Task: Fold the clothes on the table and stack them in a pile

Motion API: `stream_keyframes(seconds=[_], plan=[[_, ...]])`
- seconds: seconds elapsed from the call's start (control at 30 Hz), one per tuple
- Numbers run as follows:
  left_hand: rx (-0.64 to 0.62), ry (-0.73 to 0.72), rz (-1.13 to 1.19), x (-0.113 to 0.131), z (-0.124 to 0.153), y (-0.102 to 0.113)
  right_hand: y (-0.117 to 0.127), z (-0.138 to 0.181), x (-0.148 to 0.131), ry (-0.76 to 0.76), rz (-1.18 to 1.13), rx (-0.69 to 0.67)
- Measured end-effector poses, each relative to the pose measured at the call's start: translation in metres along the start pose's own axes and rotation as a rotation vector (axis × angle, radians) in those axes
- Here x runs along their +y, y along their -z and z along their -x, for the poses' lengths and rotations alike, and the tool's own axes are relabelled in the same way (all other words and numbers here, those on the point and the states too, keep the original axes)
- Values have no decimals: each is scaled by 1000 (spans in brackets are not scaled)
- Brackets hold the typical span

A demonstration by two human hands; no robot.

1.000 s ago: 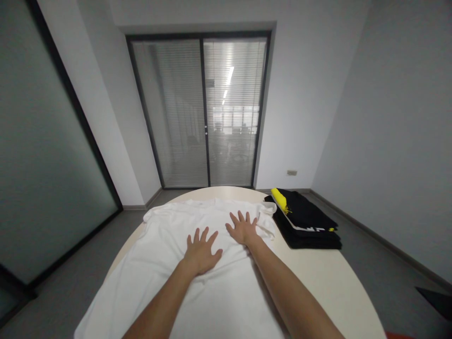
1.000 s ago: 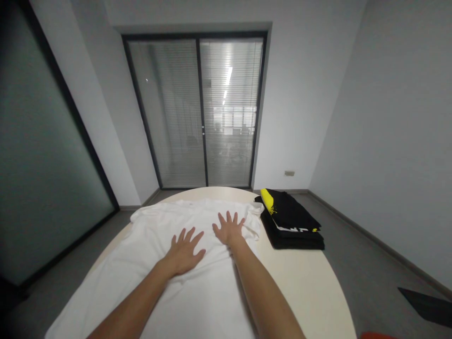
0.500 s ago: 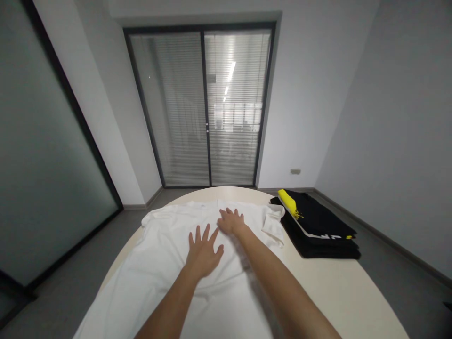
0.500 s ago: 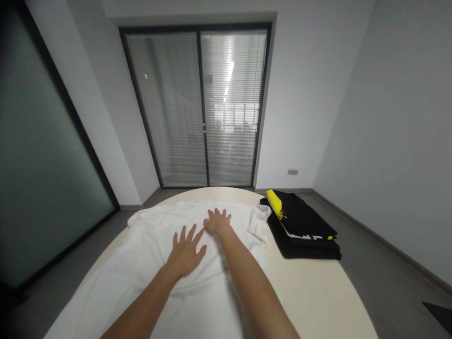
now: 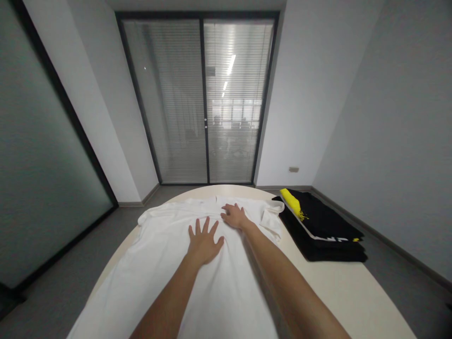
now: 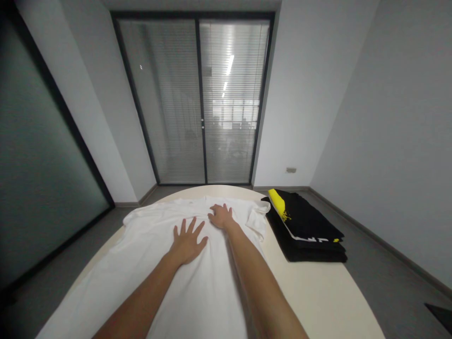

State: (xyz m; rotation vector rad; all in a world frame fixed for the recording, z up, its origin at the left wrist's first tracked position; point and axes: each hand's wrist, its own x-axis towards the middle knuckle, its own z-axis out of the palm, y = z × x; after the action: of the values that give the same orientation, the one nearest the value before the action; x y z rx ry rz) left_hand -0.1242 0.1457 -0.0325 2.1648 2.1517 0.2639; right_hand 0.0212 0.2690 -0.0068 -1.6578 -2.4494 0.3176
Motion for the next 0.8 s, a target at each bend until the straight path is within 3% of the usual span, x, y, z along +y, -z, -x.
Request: stream_keyframes(seconds=[0.1, 0.27, 0.5, 0.67, 0.8], plan=[[12, -5, -4, -1, -1, 0, 18, 20, 16, -46, 77, 66], [12, -1, -13, 0, 4, 1, 42, 68, 52, -255, 217, 185], [-17, 12, -42, 3, 13, 5, 35, 107, 85, -459, 242, 283], [-89, 38, -28, 5, 11, 13, 37, 112, 92, -427, 175, 344], [-80, 97, -37, 18, 5, 13, 36, 110, 102, -347, -63, 461]])
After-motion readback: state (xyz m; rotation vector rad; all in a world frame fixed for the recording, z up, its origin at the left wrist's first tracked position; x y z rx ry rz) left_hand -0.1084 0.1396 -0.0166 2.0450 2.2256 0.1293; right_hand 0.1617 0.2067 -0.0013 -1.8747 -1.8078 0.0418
